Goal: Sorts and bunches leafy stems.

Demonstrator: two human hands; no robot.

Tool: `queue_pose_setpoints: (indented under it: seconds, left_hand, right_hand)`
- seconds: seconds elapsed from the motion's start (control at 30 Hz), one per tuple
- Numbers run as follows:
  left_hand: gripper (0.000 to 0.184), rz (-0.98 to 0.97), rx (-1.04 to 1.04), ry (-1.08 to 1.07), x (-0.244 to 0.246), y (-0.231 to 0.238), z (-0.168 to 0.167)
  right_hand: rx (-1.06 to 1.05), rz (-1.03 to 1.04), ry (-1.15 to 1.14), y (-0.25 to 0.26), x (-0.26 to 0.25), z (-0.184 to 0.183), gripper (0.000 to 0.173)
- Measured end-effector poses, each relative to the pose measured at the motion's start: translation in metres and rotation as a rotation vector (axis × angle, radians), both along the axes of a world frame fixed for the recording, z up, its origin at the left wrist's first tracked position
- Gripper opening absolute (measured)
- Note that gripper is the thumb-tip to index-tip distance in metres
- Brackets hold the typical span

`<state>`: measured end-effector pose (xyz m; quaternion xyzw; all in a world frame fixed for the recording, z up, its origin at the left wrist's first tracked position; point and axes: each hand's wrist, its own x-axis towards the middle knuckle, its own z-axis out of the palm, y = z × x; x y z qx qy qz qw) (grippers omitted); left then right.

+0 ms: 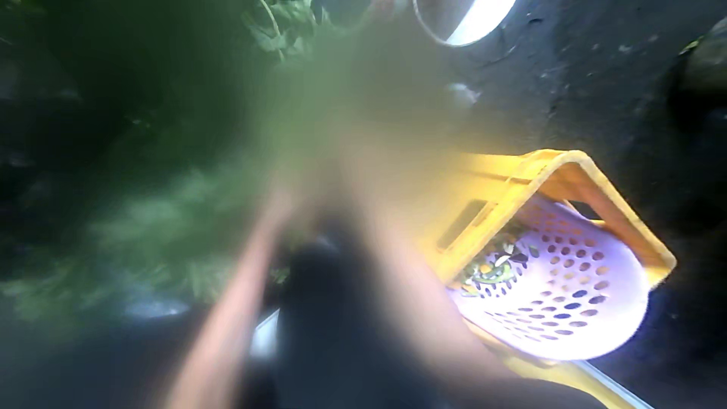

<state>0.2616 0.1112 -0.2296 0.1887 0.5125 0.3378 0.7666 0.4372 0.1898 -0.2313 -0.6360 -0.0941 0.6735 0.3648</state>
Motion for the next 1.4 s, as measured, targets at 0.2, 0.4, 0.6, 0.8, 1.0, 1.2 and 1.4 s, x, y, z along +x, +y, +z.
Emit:
queue_pose_setpoints:
  seconds: [0.2,0.4,0.6,0.8,1.0,1.2,1.4]
  left_hand:
    - [0.042,0.024,0.011,0.097,0.006,-0.002,0.003]
    - [0.037,0.105,-0.031,0.090,0.010,0.000,0.004]
    - [0.026,0.077,-0.113,0.034,0.004,0.003,-0.004]
    - [0.028,0.092,-0.097,-0.014,0.000,0.001,-0.007]
    - [0.034,0.016,0.013,0.100,0.001,-0.012,0.001]
    - [0.020,-0.039,0.066,0.255,0.003,-0.011,0.009]
    - [0.019,-0.029,0.035,0.292,0.004,-0.010,0.006]
  right_hand:
    - [0.014,-0.114,-0.157,0.005,-0.006,-0.008,0.020]
    - [-0.006,-0.207,-0.021,0.002,0.001,-0.009,0.024]
    - [0.047,-0.184,0.116,0.006,0.008,-0.012,0.026]
    - [0.167,-0.182,-0.263,0.012,0.002,-0.009,0.047]
    - [0.495,0.305,-1.156,0.010,-0.003,-0.007,0.043]
    - [0.353,0.581,-1.281,0.014,-0.009,-0.018,0.031]
    - [0.461,0.310,-0.960,-0.007,-0.015,-0.022,0.017]
